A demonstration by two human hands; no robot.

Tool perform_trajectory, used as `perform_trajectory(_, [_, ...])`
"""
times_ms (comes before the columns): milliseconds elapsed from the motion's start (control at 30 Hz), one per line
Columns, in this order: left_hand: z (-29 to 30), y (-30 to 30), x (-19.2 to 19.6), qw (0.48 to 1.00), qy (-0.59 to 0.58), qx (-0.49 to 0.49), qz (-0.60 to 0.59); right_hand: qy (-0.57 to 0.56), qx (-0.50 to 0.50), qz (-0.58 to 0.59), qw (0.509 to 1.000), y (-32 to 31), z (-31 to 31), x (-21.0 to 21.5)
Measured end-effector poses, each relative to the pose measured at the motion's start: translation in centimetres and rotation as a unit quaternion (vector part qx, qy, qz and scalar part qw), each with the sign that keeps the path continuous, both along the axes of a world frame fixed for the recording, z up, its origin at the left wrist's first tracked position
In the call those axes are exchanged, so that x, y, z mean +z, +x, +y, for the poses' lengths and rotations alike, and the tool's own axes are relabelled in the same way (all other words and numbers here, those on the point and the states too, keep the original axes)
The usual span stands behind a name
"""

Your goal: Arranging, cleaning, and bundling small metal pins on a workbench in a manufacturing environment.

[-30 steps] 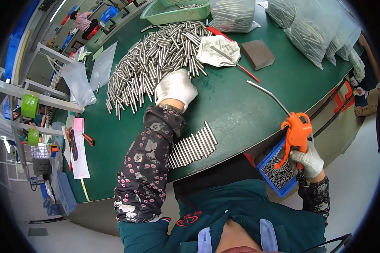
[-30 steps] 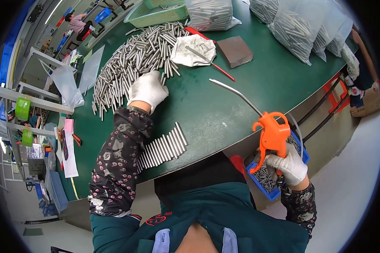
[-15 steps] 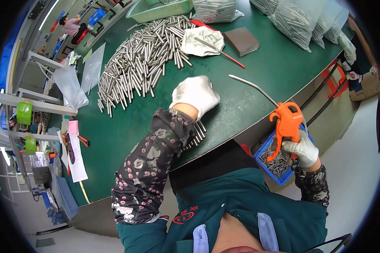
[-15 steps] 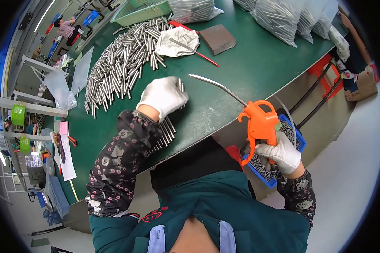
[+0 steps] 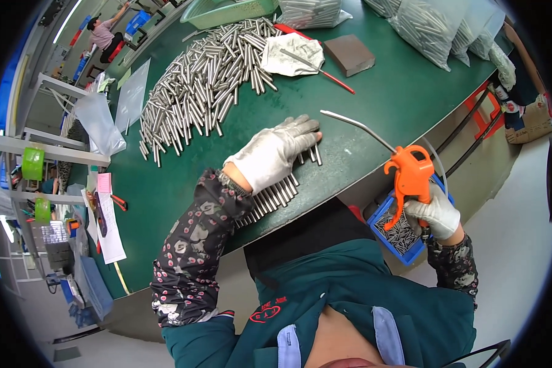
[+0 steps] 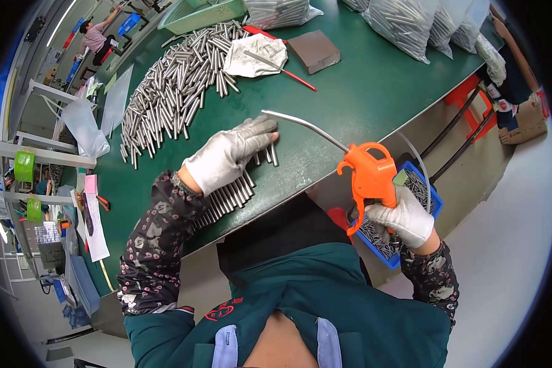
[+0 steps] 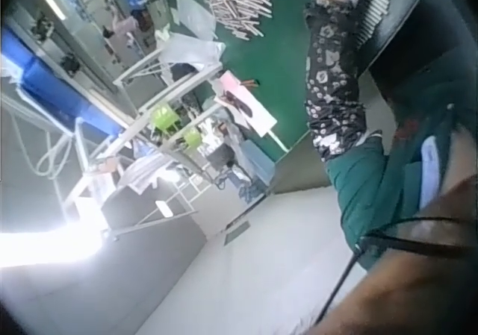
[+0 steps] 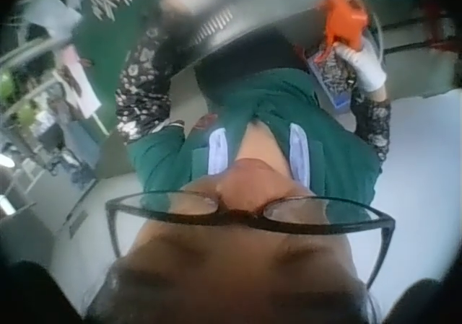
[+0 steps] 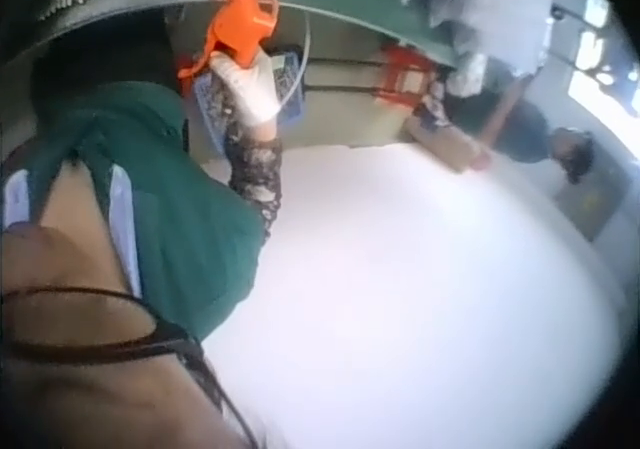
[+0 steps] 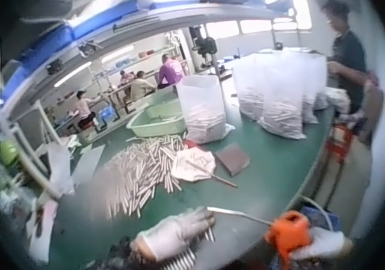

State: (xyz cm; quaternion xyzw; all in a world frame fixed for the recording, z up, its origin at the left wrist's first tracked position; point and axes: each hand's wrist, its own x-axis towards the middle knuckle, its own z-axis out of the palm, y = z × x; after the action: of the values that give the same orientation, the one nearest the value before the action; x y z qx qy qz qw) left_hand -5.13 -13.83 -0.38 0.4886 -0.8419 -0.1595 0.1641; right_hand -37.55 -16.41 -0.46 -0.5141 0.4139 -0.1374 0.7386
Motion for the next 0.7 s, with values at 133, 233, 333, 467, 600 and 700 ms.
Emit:
perform_trajectory(133, [2.7,-0.2,1.1,0.996,0.082,-0.001,0.041,-0.03,0.011,0.071,0.997,0.1,0.3,-0.4])
perform_trajectory(233, [3.8,0.6,1.6,0.984,0.131,0.009,0.123,-0.04,0.021,0.091,0.995,0.3,0.4,0.1])
perform_trajectory(333, [4.2,2.0,1.3,0.999,0.025,0.024,0.036,-0.046,0.019,0.106,0.993,0.5,0.6,0.3])
perform_trajectory(467, [5.5,2.4,0.4,0.999,0.036,0.0,-0.002,-0.06,0.042,0.136,0.988,0.6,1.1,0.6])
perform_trajectory(600, [5.8,1.9,0.9,0.998,0.045,-0.031,-0.011,-0.071,0.048,0.163,0.983,0.6,1.5,0.6])
perform_trajectory(700, [5.6,0.3,1.6,0.997,0.007,-0.002,-0.076,-0.085,0.032,0.152,0.984,0.6,1.6,0.8])
